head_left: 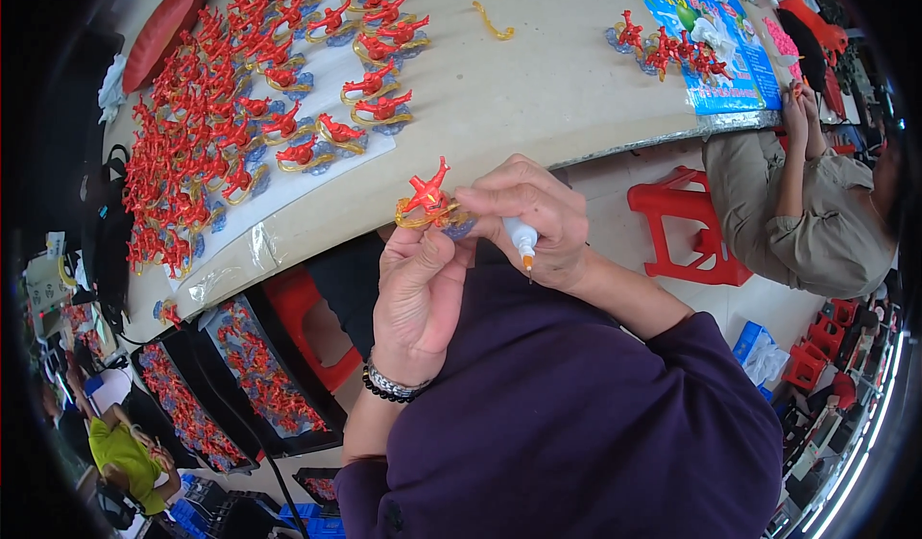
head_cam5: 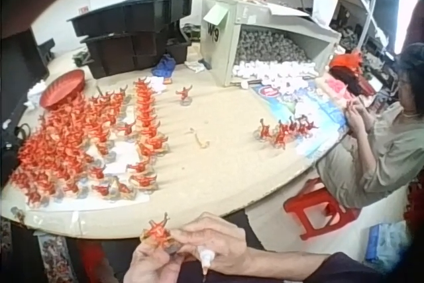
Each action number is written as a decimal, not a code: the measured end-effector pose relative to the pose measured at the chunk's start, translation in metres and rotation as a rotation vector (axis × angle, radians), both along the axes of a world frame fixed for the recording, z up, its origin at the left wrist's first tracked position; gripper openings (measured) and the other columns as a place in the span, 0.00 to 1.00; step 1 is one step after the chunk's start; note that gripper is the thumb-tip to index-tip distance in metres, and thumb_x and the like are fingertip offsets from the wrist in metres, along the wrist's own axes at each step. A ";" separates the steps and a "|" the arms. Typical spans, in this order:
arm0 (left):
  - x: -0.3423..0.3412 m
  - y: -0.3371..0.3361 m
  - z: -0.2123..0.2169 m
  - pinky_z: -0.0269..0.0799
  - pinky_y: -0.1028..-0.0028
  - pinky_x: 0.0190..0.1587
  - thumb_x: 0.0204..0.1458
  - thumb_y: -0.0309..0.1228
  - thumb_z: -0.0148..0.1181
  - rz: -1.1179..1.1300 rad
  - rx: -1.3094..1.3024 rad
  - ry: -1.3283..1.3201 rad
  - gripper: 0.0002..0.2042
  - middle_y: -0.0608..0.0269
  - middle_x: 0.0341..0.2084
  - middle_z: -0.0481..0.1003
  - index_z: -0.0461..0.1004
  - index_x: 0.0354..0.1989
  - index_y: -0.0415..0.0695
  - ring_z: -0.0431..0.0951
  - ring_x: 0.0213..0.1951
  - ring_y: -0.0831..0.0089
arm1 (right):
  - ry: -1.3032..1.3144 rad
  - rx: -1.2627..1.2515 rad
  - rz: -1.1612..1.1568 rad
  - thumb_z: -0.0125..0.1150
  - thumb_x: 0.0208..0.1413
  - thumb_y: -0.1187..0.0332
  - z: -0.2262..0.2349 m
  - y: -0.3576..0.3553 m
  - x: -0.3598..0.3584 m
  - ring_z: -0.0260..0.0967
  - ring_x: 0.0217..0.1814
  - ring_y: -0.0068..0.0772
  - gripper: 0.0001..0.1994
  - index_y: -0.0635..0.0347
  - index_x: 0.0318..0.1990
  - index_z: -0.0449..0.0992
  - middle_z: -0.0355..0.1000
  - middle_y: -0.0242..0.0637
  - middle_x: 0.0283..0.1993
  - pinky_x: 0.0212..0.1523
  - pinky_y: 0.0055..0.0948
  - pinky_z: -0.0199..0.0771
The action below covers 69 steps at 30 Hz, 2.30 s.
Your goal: The person assembles plastic figurines by applying glue from a bottle to plastic figurine components and attaching them to figurine bases to create finished assemblies.
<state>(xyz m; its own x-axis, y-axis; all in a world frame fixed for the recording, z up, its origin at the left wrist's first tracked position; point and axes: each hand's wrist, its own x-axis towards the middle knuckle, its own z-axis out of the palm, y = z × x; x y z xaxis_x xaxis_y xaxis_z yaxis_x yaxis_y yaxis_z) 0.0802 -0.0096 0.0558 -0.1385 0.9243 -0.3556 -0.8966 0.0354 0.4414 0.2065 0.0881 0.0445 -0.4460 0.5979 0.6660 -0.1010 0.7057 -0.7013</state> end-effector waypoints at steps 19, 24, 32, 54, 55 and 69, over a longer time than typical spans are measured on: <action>-0.002 0.002 0.016 0.70 0.73 0.51 0.55 0.29 0.62 0.063 0.118 0.264 0.11 0.64 0.40 0.76 0.68 0.42 0.41 0.75 0.44 0.76 | 0.079 0.362 -0.037 0.66 0.41 0.78 0.002 0.007 0.003 0.75 0.29 0.35 0.13 0.68 0.38 0.79 0.77 0.45 0.34 0.25 0.27 0.73; -0.001 0.000 0.012 0.68 0.77 0.48 0.56 0.27 0.60 0.092 0.130 0.306 0.09 0.65 0.38 0.75 0.68 0.41 0.41 0.74 0.40 0.79 | 0.063 0.373 -0.018 0.66 0.41 0.78 0.005 0.007 0.004 0.75 0.29 0.35 0.12 0.69 0.38 0.79 0.77 0.45 0.34 0.25 0.27 0.73; 0.000 0.000 0.017 0.66 0.80 0.46 0.56 0.28 0.61 0.097 0.100 0.357 0.10 0.67 0.38 0.75 0.68 0.41 0.41 0.73 0.39 0.82 | 0.027 0.407 -0.013 0.65 0.42 0.77 0.005 0.008 0.005 0.75 0.28 0.34 0.12 0.69 0.38 0.80 0.77 0.44 0.34 0.25 0.27 0.74; 0.003 0.000 0.016 0.68 0.73 0.50 0.61 0.33 0.54 0.025 0.031 0.356 0.12 0.64 0.44 0.76 0.72 0.49 0.41 0.74 0.46 0.77 | -0.070 0.507 -0.069 0.68 0.36 0.76 0.012 0.005 0.008 0.71 0.30 0.36 0.18 0.69 0.40 0.78 0.75 0.42 0.35 0.28 0.27 0.75; 0.002 0.000 0.017 0.68 0.73 0.50 0.61 0.33 0.54 0.025 0.031 0.356 0.12 0.64 0.44 0.76 0.72 0.49 0.41 0.74 0.46 0.77 | -0.072 0.509 -0.076 0.68 0.37 0.75 0.013 0.005 0.007 0.71 0.30 0.36 0.18 0.69 0.40 0.78 0.75 0.42 0.35 0.28 0.27 0.75; 0.003 0.006 0.015 0.71 0.75 0.47 0.63 0.33 0.51 0.133 0.060 0.592 0.12 0.63 0.42 0.77 0.70 0.47 0.36 0.75 0.44 0.79 | -0.120 0.477 -0.029 0.67 0.38 0.76 0.011 0.005 0.008 0.69 0.30 0.33 0.19 0.66 0.43 0.79 0.71 0.40 0.39 0.27 0.27 0.72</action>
<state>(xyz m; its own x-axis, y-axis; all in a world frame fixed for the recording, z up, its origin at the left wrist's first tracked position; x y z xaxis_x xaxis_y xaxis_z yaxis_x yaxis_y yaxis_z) 0.0834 -0.0031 0.0709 -0.4120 0.9017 -0.1311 -0.4938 -0.1000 0.8638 0.2148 0.0929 0.0554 -0.5237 0.2522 0.8137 -0.0147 0.9523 -0.3047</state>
